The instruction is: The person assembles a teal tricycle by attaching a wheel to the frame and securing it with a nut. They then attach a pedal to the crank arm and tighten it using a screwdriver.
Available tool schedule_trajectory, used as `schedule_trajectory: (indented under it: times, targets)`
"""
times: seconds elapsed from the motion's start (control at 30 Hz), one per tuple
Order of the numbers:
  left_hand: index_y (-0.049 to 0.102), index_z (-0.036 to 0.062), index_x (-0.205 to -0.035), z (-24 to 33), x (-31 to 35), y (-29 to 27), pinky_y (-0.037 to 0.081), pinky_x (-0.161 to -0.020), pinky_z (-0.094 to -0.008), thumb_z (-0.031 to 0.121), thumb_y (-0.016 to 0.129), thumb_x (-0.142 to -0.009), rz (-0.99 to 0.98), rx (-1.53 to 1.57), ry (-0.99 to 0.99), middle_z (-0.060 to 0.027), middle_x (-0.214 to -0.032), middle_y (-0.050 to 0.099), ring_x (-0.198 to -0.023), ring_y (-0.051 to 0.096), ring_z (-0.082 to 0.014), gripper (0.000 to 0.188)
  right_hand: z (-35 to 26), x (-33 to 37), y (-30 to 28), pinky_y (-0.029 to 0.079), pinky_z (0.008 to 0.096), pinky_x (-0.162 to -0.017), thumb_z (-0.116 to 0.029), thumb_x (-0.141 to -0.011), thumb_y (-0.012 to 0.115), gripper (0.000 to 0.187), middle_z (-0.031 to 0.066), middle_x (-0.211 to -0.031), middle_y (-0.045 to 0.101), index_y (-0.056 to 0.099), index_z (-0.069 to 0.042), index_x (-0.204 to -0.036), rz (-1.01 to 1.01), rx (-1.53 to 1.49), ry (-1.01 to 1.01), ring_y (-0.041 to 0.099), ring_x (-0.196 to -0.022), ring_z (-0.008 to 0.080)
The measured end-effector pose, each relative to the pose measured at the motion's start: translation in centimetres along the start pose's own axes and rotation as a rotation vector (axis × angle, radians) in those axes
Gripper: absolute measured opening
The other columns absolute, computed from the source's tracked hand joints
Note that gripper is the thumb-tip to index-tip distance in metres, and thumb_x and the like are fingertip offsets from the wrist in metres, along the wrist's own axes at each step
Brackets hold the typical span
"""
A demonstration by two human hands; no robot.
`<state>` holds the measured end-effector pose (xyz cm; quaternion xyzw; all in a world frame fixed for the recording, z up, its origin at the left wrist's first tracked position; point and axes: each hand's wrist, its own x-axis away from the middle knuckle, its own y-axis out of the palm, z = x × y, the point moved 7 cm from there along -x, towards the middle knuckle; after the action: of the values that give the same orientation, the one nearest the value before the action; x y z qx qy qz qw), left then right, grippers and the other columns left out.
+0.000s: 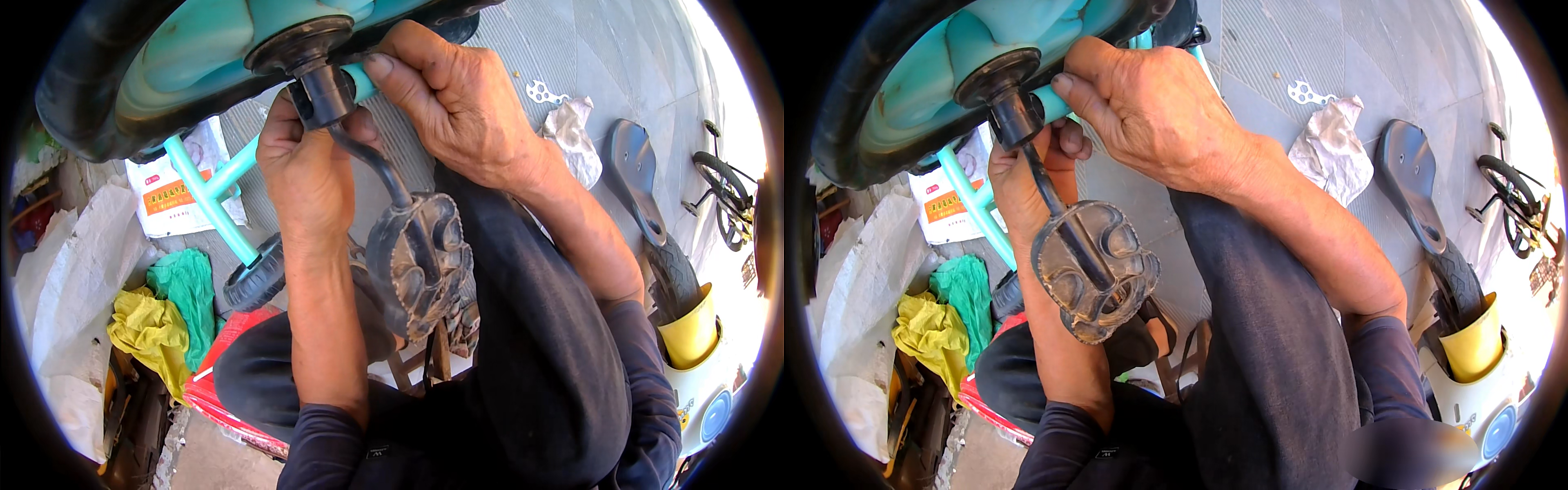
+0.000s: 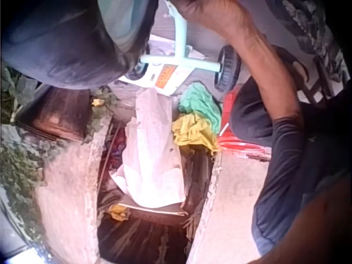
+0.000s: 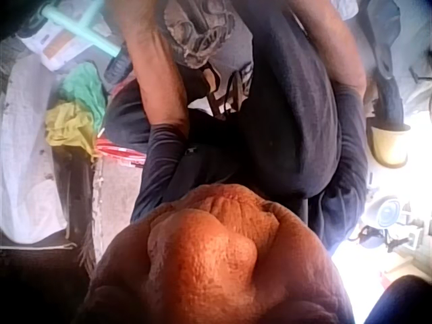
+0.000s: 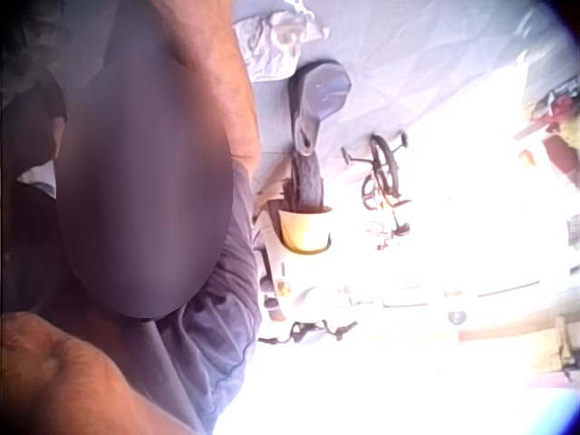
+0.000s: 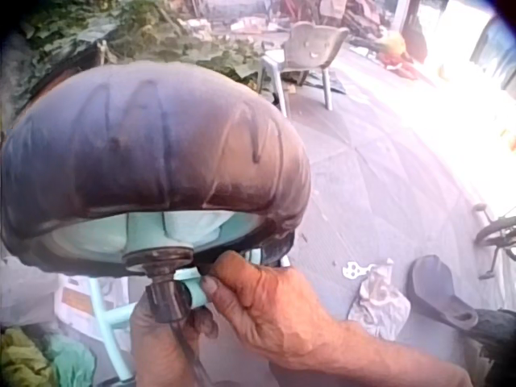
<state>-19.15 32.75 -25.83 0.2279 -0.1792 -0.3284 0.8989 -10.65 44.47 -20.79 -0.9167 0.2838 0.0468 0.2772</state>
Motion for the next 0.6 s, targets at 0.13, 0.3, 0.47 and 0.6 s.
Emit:
schedule_trajectory:
  times: [0.13, 0.3, 0.47, 0.6]
  targets:
    - [0.06, 0.0007, -0.096, -0.26, 0.01, -0.29, 0.054, -0.059, -0.0327, 0.002, 0.058, -0.088, -0.025, 0.026, 0.019, -0.0099, -0.084, 0.064, -0.067, 0.062, -0.0184, 0.009, 0.04, 0.05, -0.01, 0.047, 0.0426, -0.051, -0.021, -0.092, 0.058, 0.017, 0.0174, -0.061, 0.057, 0.057, -0.004, -0.089, 0.013, -0.038, 0.033, 0.06, -0.059, 0.0373]
    - [0.061, 0.0008, -0.099, -0.62, 0.0, -0.54, 0.056, -0.063, -0.0349, 0.005, 0.062, -0.087, -0.037, 0.124, -0.041, -0.0111, -0.089, 0.065, -0.071, 0.063, -0.0209, 0.013, 0.09, 0.13, -0.02, 0.047, 0.0422, -0.051, -0.022, -0.092, 0.058, 0.018, 0.0168, -0.06, 0.058, 0.057, -0.004, -0.088, 0.032, -0.055, 0.028, 0.06, -0.059, 0.0368]
    - [0.063, 0.0015, -0.102, -0.81, 0.08, -0.44, 0.056, -0.064, -0.0356, 0.008, 0.063, -0.087, -0.043, 0.184, -0.09, -0.011, -0.091, 0.066, -0.072, 0.064, -0.0223, 0.016, -0.03, 0.28, -0.13, 0.047, 0.0417, -0.05, -0.022, -0.093, 0.057, 0.018, 0.016, -0.06, 0.057, 0.057, -0.005, -0.088, 0.056, -0.061, -0.022, 0.06, -0.058, 0.0358]
    - [0.064, 0.0015, -0.101, -0.79, -0.06, -0.24, 0.056, -0.063, -0.0354, 0.008, 0.063, -0.087, -0.057, 0.216, -0.137, -0.0107, -0.09, 0.066, -0.072, 0.064, -0.0223, 0.016, -0.02, 0.26, -0.06, 0.047, 0.0415, -0.05, -0.022, -0.093, 0.058, 0.018, 0.0157, -0.06, 0.057, 0.057, -0.005, -0.089, 0.061, -0.069, -0.034, 0.06, -0.058, 0.0356]
